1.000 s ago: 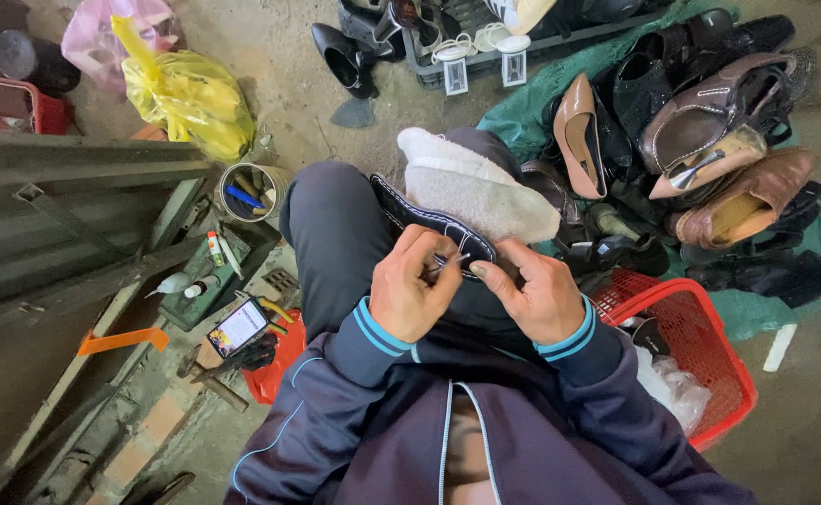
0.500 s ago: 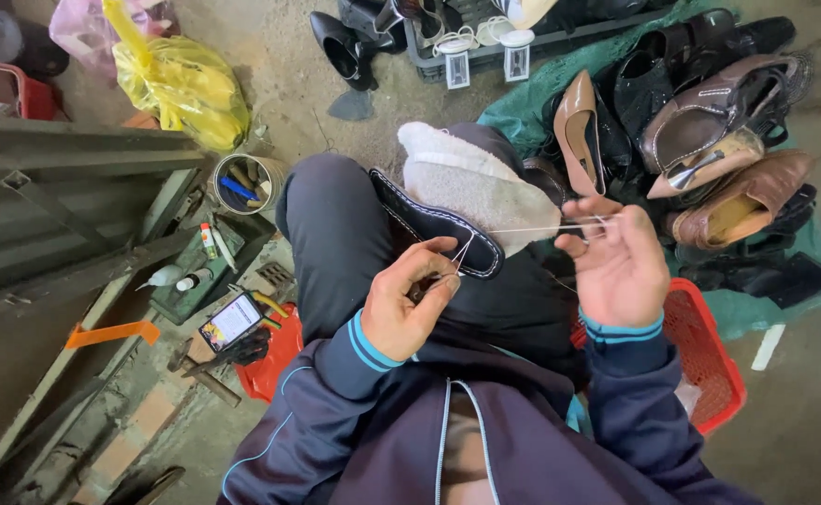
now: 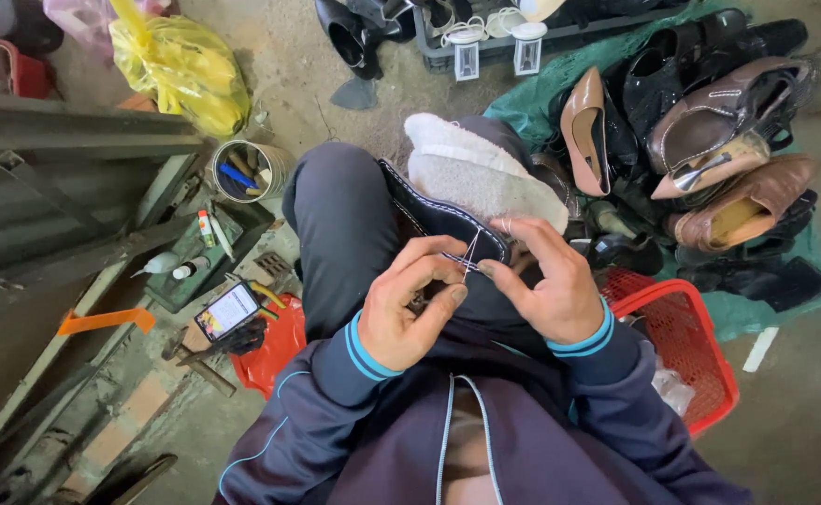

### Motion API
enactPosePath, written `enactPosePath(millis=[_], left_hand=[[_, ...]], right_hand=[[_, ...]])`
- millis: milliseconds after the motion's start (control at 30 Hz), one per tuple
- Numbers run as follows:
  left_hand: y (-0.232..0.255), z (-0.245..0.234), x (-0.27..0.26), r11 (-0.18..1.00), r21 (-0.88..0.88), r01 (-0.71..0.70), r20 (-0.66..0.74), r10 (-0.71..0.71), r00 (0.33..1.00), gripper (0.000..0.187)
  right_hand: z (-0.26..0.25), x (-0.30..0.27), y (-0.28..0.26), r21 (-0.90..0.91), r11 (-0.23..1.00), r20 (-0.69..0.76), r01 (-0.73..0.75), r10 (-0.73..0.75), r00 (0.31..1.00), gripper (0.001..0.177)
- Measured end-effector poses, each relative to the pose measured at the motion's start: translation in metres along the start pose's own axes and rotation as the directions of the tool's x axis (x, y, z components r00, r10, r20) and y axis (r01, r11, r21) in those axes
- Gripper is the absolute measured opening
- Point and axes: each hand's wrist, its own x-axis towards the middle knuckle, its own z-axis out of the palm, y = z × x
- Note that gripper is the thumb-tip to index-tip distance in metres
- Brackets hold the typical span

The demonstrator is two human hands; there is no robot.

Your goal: The person is sewing a black shoe sole using a needle and white thread. They are sitting on the floor in a cluttered area with various shoes and tools nearby. The person repeatedly pulls the thread through the sole to stitch it.

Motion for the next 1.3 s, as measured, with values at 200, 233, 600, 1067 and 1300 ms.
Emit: enactPosePath(millis=[200, 233, 600, 1067, 1300], left_hand=[[-0.02, 0.002, -0.014, 0.977, -0.206, 0.05, 0.086, -0.032, 0.996, 0.008], [-0.02, 0.002, -0.013, 0.976, -0.21, 0.053, 0.086, -0.035, 0.996, 0.008], [-0.015, 0.005, -0.011, 0.999, -0.054, -0.009, 0.128, 0.016, 0.992, 0.008], [-0.026, -0.031, -0.015, 0.914, 0.403, 0.058, -0.026, -0.052, 0.998, 0.032], [-0.011, -0.01, 0.002, 0.918, 0.389, -0.077, 0.06, 0.058, 0.997, 0.032]], right_hand=[[-0.008, 0.003, 0.011, -0.025, 0.999, 0.075, -0.021, 0.023, 0.997, 0.041], [-0.009, 0.004, 0.013, -0.027, 0.999, 0.077, -0.025, 0.027, 0.997, 0.041], [-0.004, 0.004, 0.013, 0.071, 0.997, 0.006, -0.027, 0.027, 1.0, 0.026], [-0.024, -0.007, 0.028, 0.139, 0.932, -0.194, -0.336, 0.358, 0.913, 0.02], [-0.014, -0.002, 0.024, 0.227, 0.927, -0.118, -0.299, 0.331, 0.936, 0.027]])
